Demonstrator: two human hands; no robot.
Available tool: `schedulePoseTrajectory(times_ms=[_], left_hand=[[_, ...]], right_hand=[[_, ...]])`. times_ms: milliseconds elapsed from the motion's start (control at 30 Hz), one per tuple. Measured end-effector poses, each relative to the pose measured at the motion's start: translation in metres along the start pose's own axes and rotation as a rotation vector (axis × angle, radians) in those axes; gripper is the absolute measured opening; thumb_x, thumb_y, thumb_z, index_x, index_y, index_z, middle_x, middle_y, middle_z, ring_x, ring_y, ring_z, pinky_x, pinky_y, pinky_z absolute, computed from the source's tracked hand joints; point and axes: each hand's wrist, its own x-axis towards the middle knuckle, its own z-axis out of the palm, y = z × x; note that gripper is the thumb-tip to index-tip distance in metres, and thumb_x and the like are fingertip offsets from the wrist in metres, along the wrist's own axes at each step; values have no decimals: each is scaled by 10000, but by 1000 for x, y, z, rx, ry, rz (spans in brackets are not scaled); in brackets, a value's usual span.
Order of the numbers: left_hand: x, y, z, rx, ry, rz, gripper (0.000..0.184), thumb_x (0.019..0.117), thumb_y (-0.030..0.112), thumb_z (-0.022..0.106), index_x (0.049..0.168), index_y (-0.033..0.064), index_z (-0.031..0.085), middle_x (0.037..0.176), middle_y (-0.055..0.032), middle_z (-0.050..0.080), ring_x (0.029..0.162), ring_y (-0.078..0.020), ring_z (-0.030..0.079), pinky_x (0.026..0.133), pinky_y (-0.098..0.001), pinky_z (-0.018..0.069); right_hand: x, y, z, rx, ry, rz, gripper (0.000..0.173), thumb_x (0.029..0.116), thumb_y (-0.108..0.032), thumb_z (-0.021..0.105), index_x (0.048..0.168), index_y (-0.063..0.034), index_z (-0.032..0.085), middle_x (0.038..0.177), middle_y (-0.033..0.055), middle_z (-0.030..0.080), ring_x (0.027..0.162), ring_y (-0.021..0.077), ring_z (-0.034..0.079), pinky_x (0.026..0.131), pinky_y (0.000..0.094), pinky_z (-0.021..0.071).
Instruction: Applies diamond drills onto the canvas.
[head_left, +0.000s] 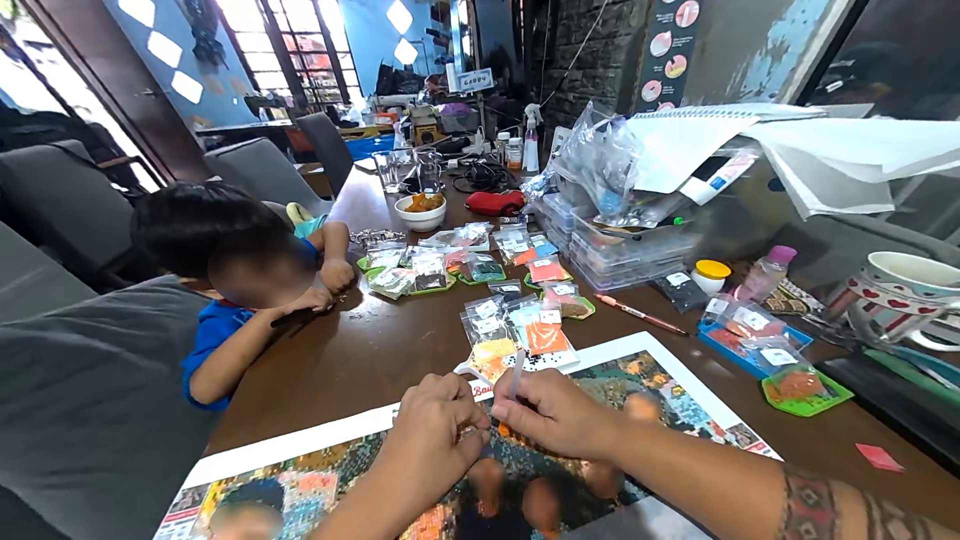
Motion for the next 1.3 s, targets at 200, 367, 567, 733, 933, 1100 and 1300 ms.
schedulePoseTrajectory(times_ms=[200,367,567,733,933,1100,1300], left_hand=[[-2,-3,7,-7,36,13,125,852,288,700,848,201,789,969,2,677,1011,-211,616,894,-489,456],[-1,-1,7,-8,51,18,109,836,278,732,860,186,785,975,-14,684,1006,-229,624,885,-511,457],[-1,-2,9,-3,62,30,116,827,296,734,840,187,772,960,-3,687,991,-223,629,864,-499,468],[-1,-4,9,18,86,82,135,868,295,680,868,206,782,973,2,687,1004,-216,631,894,-504,458],[-1,-8,8,7,81,135,241,871,190,550,875,231,788,981,20,687,1027,-198,626,888,-469,467],[-4,-8,12,28,52,219,252,863,164,555,864,213,802,989,3,706,1043,-207,637,896,-455,472],[-4,-11,14,80,104,288,259,869,179,547,853,214,804,988,-2,708,1037,-209,647,893,-449,487]], right_hand=[[1,2,1,3,12,-13,328,1086,-249,491,966,20,636,718,37,546,638,32,493,606,182,413],[1,0,-1,10,-20,9,318,1086,-238,486,988,24,637,759,52,587,676,34,531,644,191,446],[-1,0,3,-135,-34,-166,324,1087,-231,489,969,27,646,808,135,634,733,161,608,686,283,509],[-2,1,1,-59,68,-54,330,1082,-242,494,960,25,645,753,72,595,667,66,543,635,209,460],[-3,4,-2,-7,48,-69,337,1086,-251,493,950,21,637,741,48,567,664,33,517,627,180,436],[-4,6,0,-42,16,-119,348,1088,-257,492,963,29,644,746,78,585,669,67,534,630,205,448],[-4,8,2,-78,21,-177,331,1085,-242,501,973,31,651,772,102,616,687,91,564,652,217,476]])
